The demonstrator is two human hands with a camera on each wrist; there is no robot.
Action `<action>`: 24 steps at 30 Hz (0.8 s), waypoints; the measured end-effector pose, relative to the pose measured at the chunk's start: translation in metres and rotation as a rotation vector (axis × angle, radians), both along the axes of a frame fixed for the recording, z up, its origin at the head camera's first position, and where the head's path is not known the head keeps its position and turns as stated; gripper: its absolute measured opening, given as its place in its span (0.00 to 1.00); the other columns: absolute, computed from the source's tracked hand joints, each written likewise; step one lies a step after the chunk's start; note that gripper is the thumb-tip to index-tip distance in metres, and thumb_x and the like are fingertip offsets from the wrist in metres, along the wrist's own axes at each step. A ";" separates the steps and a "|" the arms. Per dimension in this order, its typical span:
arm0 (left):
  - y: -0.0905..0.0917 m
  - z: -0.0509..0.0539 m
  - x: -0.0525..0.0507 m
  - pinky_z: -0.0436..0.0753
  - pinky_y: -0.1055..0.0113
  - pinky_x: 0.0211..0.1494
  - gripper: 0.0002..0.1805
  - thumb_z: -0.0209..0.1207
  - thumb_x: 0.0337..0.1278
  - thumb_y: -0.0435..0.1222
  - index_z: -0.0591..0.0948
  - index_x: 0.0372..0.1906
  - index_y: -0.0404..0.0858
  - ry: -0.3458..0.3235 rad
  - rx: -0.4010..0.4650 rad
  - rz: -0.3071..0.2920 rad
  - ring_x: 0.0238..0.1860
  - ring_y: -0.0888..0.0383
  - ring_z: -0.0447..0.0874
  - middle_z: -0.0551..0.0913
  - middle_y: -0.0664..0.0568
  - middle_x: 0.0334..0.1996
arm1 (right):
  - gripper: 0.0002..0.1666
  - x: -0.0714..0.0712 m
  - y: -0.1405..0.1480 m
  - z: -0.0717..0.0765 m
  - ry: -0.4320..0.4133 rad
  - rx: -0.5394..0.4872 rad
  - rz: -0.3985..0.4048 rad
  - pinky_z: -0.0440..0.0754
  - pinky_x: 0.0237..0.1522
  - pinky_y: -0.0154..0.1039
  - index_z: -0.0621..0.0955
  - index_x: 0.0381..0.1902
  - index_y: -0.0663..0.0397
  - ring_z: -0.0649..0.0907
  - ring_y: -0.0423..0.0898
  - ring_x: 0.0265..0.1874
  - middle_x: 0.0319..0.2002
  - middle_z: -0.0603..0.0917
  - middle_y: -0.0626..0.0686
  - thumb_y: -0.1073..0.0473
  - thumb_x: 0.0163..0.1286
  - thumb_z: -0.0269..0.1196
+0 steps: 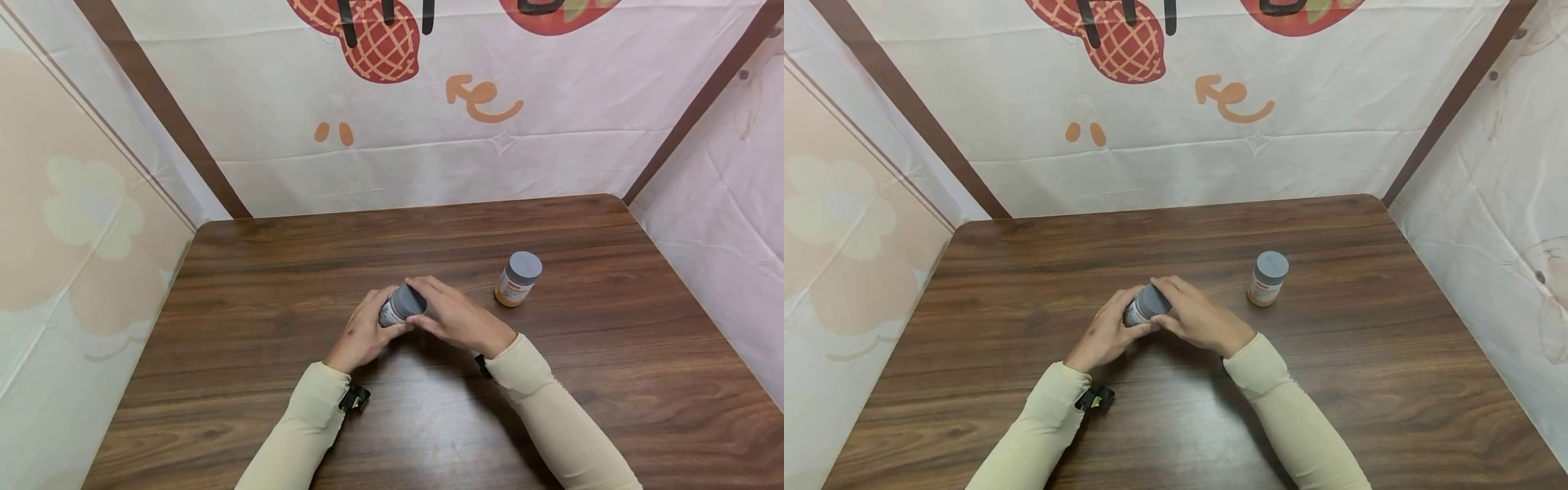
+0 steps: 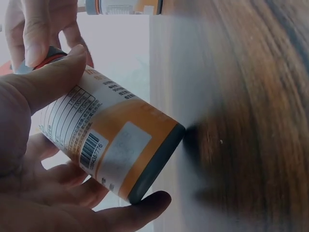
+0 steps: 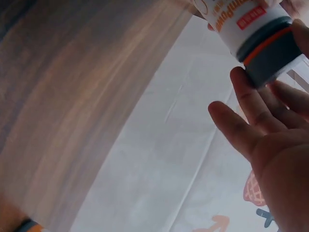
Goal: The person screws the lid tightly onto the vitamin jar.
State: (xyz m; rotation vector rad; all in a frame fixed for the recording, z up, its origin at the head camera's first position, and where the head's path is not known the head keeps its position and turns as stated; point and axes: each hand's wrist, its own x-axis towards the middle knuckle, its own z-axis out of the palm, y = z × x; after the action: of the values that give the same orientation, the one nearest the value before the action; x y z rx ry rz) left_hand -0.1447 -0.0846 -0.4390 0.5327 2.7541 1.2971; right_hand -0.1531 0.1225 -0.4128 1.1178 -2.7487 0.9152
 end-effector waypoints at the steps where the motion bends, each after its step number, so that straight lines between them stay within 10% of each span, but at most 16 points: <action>1: 0.000 0.001 0.000 0.77 0.51 0.50 0.30 0.71 0.56 0.38 0.75 0.64 0.46 -0.008 0.000 -0.001 0.48 0.50 0.76 0.76 0.46 0.54 | 0.37 0.000 0.000 0.000 -0.024 0.002 -0.017 0.81 0.47 0.44 0.67 0.71 0.66 0.81 0.48 0.48 0.59 0.76 0.60 0.54 0.71 0.65; 7: -0.002 0.003 0.002 0.77 0.49 0.53 0.34 0.70 0.58 0.37 0.72 0.69 0.42 -0.056 0.004 0.006 0.52 0.47 0.75 0.74 0.44 0.57 | 0.39 0.001 0.000 -0.001 -0.149 -0.045 -0.091 0.82 0.48 0.44 0.67 0.71 0.66 0.83 0.47 0.49 0.57 0.81 0.60 0.50 0.70 0.66; 14: -0.002 0.000 -0.004 0.73 0.45 0.61 0.35 0.71 0.56 0.36 0.72 0.69 0.37 -0.038 0.028 0.063 0.60 0.43 0.76 0.79 0.42 0.58 | 0.33 -0.001 -0.006 -0.005 -0.094 -0.086 -0.129 0.81 0.49 0.45 0.72 0.68 0.59 0.84 0.46 0.48 0.52 0.84 0.54 0.51 0.71 0.66; 24: -0.013 -0.001 -0.020 0.72 0.46 0.64 0.35 0.68 0.60 0.38 0.69 0.69 0.33 -0.120 0.086 0.088 0.64 0.43 0.74 0.78 0.37 0.61 | 0.46 -0.006 -0.017 -0.006 -0.169 -0.002 -0.049 0.77 0.58 0.51 0.57 0.76 0.66 0.79 0.55 0.60 0.60 0.79 0.63 0.53 0.71 0.66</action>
State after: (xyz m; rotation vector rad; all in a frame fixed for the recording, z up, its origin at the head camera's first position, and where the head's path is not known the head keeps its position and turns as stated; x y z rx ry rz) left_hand -0.1648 -0.0977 -0.4397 0.3297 2.6619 1.4225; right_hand -0.1591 0.1055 -0.4186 1.0114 -2.8922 1.0515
